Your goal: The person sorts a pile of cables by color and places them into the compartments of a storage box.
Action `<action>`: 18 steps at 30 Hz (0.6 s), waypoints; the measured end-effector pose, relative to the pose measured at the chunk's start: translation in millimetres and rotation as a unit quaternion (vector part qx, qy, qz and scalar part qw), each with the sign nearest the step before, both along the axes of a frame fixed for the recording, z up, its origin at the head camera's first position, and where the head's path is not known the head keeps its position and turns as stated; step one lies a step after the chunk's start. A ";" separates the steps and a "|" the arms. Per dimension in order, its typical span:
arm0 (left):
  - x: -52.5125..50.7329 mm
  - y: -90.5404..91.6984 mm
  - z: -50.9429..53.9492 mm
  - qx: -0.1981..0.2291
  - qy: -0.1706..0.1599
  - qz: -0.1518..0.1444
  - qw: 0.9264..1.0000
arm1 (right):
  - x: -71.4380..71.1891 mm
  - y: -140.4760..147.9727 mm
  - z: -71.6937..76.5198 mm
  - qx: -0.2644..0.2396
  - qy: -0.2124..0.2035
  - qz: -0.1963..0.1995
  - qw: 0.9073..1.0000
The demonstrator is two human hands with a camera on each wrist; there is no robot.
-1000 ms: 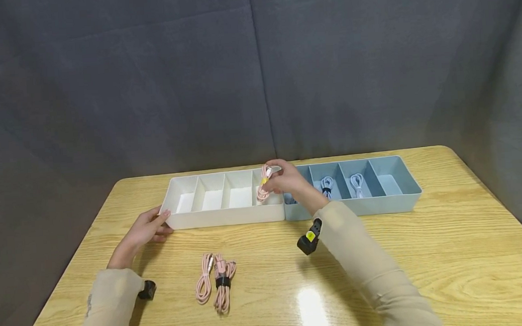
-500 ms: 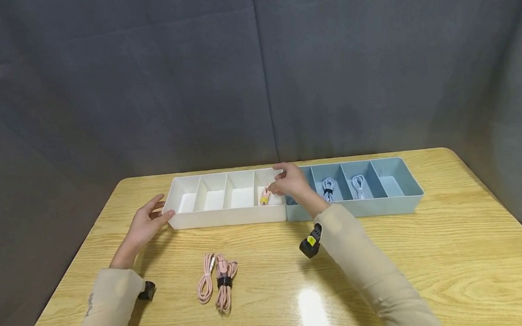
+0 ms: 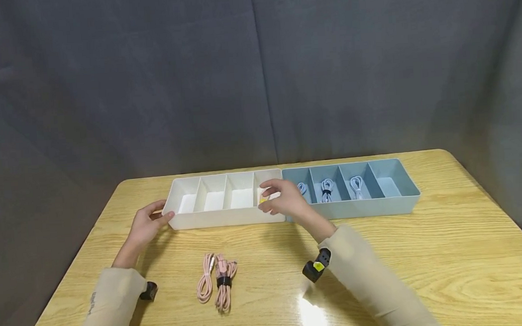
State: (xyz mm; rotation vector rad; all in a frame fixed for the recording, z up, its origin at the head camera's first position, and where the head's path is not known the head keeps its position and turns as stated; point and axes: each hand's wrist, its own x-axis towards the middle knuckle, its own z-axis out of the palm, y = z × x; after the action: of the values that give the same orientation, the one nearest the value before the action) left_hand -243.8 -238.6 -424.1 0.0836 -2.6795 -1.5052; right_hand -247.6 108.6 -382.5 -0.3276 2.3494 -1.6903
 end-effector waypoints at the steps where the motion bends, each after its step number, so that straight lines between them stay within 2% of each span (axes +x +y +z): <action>1: -0.3 0.4 0.2 0.001 -0.001 0.001 1.000 | 3.0 -0.2 -0.7 -0.007 -0.004 0.005 1.000; 10: -3.0 -0.2 0.3 0.001 0.005 -0.004 1.000 | 20.6 -5.4 -5.9 -0.038 -0.021 0.038 0.998; 14: -4.0 -0.8 -0.2 0.001 0.000 -0.002 1.000 | 25.2 -10.0 -9.6 -0.026 -0.019 0.052 0.998; 18: -4.9 -1.3 0.0 -0.001 -0.007 0.005 1.000 | 30.5 -16.8 -14.7 -0.014 -0.021 0.083 0.996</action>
State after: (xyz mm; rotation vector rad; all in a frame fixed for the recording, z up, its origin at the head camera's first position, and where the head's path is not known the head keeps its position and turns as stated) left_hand -248.7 -239.9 -424.1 0.1078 -2.6862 -1.5052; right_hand -217.1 91.8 -397.2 -0.4741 2.2045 -1.6372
